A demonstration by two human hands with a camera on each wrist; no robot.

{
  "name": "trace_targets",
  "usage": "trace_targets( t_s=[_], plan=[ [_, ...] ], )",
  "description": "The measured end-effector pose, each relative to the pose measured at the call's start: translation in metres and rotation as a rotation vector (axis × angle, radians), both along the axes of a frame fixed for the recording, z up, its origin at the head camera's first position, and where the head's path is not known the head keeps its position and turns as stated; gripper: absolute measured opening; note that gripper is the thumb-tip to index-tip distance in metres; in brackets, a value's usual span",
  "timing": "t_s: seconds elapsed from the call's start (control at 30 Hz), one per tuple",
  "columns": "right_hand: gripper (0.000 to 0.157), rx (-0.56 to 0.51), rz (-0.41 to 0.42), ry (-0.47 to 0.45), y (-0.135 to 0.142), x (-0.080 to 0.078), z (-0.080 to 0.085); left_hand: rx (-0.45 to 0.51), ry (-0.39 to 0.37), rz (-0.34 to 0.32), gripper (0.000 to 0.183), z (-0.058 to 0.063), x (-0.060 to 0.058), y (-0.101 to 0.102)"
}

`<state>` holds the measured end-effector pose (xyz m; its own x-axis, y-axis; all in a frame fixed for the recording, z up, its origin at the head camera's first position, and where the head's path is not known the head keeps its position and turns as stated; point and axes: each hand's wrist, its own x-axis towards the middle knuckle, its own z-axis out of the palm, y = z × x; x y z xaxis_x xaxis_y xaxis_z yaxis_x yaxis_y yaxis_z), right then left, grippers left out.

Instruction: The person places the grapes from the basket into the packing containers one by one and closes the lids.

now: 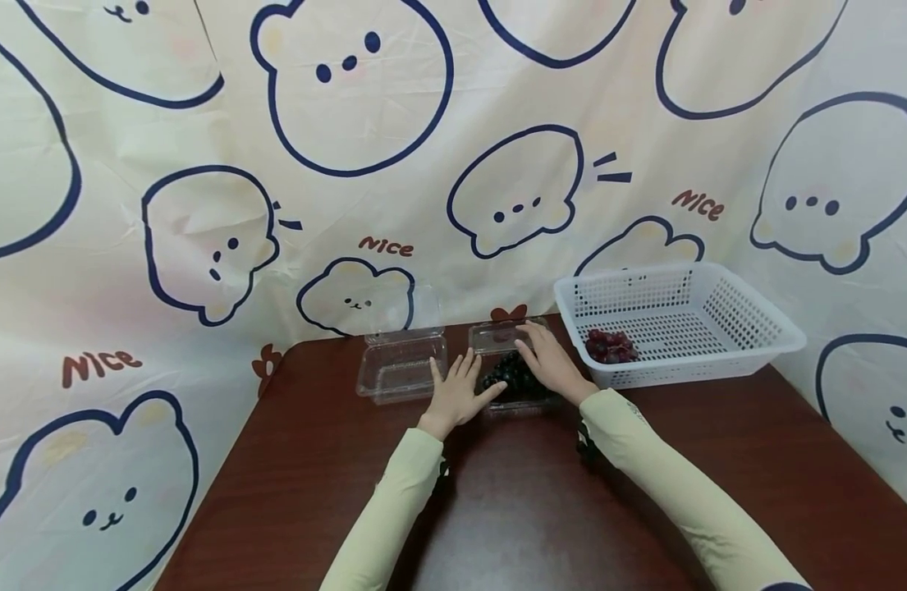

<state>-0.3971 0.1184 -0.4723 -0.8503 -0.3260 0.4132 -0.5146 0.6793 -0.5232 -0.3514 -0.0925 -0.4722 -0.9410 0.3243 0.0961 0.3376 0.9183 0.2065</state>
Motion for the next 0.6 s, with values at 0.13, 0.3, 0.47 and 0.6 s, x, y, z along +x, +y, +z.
trace_targets(
  t_s=[0.13,0.3,0.47,0.6],
  plan=[
    [0.054,-0.013,-0.031,-0.035,0.005,0.000,-0.001,0.085,0.014,-0.019,0.097,-0.002,0.000,-0.001],
    [0.060,-0.014,-0.068,-0.110,0.010,0.000,-0.003,0.164,0.030,-0.024,0.088,-0.001,0.000,-0.001],
    [0.061,-0.022,-0.083,-0.136,0.015,-0.002,-0.002,0.228,0.000,-0.003,0.080,0.002,-0.006,-0.001],
    [0.061,-0.030,-0.091,-0.171,0.018,-0.003,-0.001,0.316,-0.016,0.015,0.079,0.005,-0.010,-0.002]
  ],
)
